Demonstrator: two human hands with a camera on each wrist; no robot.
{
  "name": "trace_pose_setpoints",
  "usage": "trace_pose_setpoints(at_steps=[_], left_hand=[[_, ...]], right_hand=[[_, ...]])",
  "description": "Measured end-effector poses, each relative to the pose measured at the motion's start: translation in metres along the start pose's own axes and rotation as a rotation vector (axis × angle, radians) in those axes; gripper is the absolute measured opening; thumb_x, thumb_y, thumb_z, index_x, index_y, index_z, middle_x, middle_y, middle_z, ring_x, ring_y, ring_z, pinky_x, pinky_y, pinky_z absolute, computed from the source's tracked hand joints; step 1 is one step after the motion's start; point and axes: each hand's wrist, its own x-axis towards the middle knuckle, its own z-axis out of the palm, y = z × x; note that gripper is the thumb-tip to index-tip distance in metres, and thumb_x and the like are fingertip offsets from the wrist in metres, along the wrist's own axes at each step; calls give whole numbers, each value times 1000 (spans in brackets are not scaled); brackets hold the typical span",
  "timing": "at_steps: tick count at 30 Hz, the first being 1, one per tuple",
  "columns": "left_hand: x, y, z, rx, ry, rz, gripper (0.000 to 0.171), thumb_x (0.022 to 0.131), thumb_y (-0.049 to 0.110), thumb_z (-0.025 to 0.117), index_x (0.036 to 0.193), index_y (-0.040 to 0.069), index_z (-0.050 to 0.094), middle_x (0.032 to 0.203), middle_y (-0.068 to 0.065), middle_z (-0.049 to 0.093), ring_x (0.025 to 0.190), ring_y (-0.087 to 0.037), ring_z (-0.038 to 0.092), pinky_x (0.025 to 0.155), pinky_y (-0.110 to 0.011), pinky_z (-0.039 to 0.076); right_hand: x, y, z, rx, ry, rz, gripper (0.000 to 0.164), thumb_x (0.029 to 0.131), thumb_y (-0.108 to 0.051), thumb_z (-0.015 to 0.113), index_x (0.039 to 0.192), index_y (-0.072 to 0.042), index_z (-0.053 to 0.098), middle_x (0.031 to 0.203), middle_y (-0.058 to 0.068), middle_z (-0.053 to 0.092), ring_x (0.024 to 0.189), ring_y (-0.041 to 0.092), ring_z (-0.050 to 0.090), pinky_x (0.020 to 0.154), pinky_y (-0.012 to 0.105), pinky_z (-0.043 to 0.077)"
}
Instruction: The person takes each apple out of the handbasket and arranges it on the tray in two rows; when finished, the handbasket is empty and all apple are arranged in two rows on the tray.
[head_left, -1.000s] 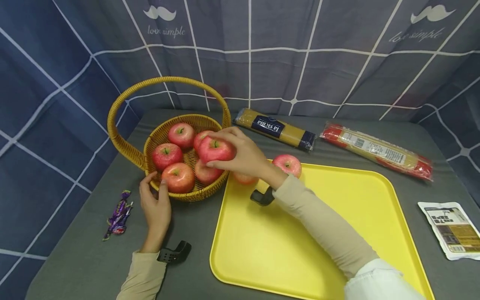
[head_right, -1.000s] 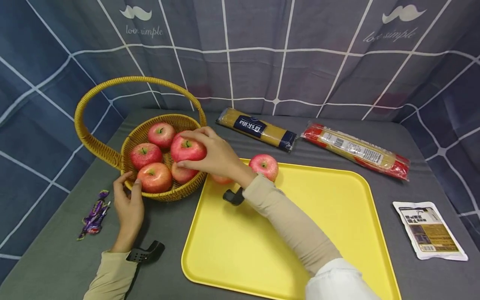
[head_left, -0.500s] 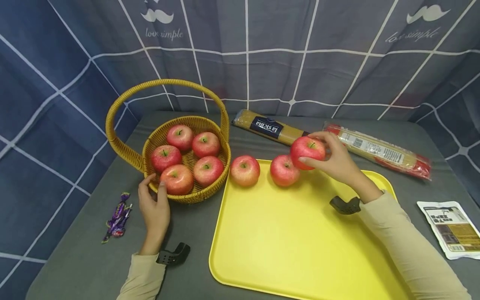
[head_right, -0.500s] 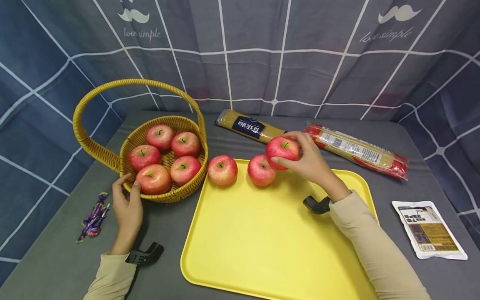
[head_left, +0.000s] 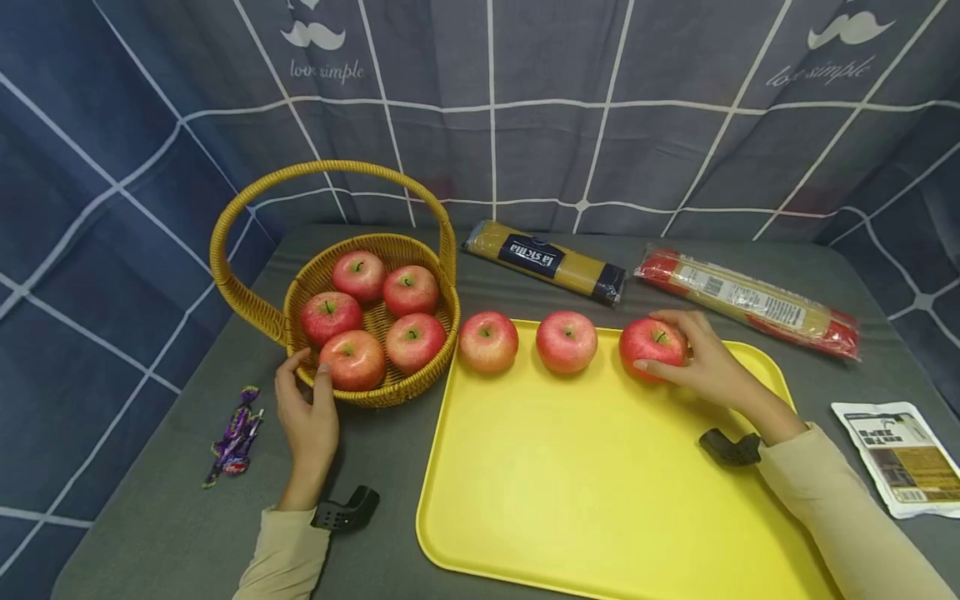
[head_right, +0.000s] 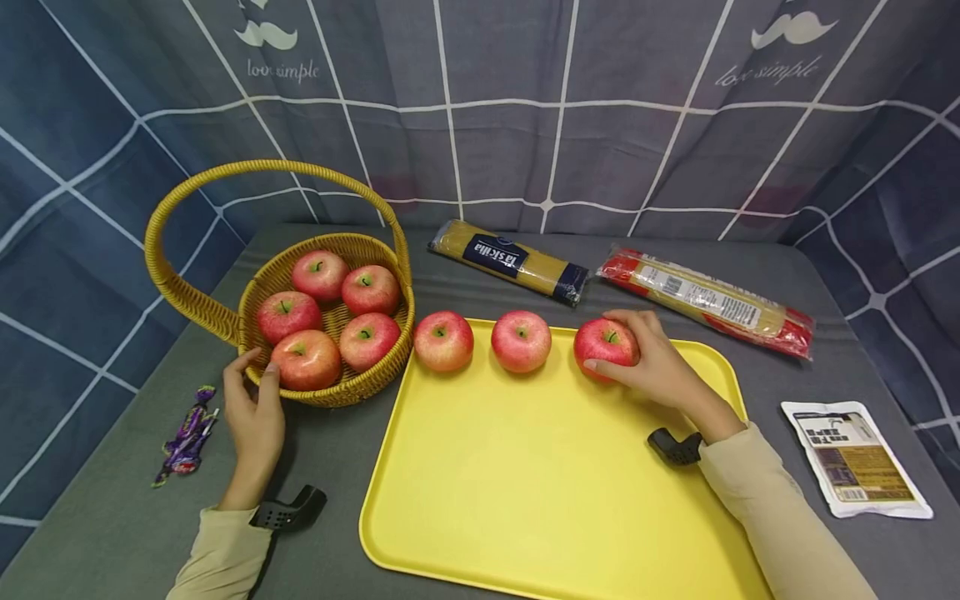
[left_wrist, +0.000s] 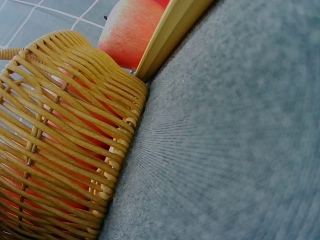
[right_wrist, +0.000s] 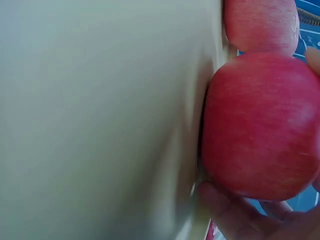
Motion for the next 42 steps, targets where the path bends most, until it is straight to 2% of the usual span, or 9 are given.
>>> trace_pose_setpoints(at_steps=[4, 9, 16, 21, 26, 32, 37, 39, 42], left_hand=[[0, -1, 0, -6, 4, 4, 36, 89, 10, 47, 121, -7, 46, 122, -22, 46, 111, -24, 40, 81, -18, 31], [1, -2, 0, -7, 0, 8, 36, 90, 10, 47, 121, -7, 45, 122, -22, 45, 109, -22, 40, 83, -20, 31], [1, -1, -1, -2, 9, 15, 36, 89, 10, 47, 120, -8, 46, 121, -24, 46, 103, -20, 40, 77, -17, 31], [5, -16, -1, -11, 23, 18, 36, 89, 11, 49, 121, -6, 47, 121, -23, 47, 103, -18, 40, 77, -18, 31], [10, -37, 1, 18, 4, 2, 36, 90, 17, 50, 123, 4, 48, 123, -12, 48, 108, -13, 40, 81, -19, 32], [11, -41, 2, 25, -3, -13, 36, 89, 20, 51, 123, 9, 49, 124, -6, 48, 117, -13, 39, 84, -20, 34], [10, -34, 2, 21, -7, -20, 36, 90, 17, 51, 123, 5, 48, 123, -8, 47, 118, -14, 39, 85, -19, 33], [7, -25, 1, 13, -5, -19, 36, 90, 14, 50, 123, 1, 47, 123, -12, 47, 116, -17, 39, 84, -19, 33], [3, -10, 1, 2, -6, -18, 36, 89, 11, 48, 122, -4, 46, 123, -19, 45, 112, -22, 40, 82, -19, 32]], right_hand=[[-5, 0, 0, -7, -52, -5, 72, 75, -31, 72, 134, -11, 36, 122, 18, 34, 107, 34, 45, 86, 53, 40], [-5, -7, -5, -76, -70, 1, 79, 72, -36, 74, 136, -15, 33, 126, 14, 34, 107, 33, 46, 87, 56, 39], [8, -38, -4, -60, 13, -158, 70, 76, -27, 72, 135, -18, 37, 131, 11, 35, 117, 32, 36, 91, 58, 32], [32, -83, 21, -32, 10, -308, 57, 81, -28, 66, 132, -19, 41, 134, 6, 38, 123, 26, 37, 97, 55, 32], [59, -125, 61, 56, -41, -437, 53, 83, -32, 64, 130, -19, 45, 130, 2, 44, 118, 20, 44, 96, 45, 38], [91, -165, 111, 102, -80, -555, 50, 82, -33, 65, 126, -13, 50, 123, 4, 49, 114, 18, 47, 98, 34, 37], [109, -190, 138, 74, -210, -519, 64, 81, -42, 64, 134, -15, 41, 132, 7, 41, 117, 20, 45, 99, 35, 37], [113, -198, 145, 51, -292, -472, 74, 79, -48, 63, 139, -17, 32, 140, 8, 32, 122, 20, 41, 101, 36, 36], [119, -208, 153, -30, -378, -429, 88, 75, -53, 64, 143, -16, 22, 141, 12, 29, 122, 21, 41, 101, 35, 36]])
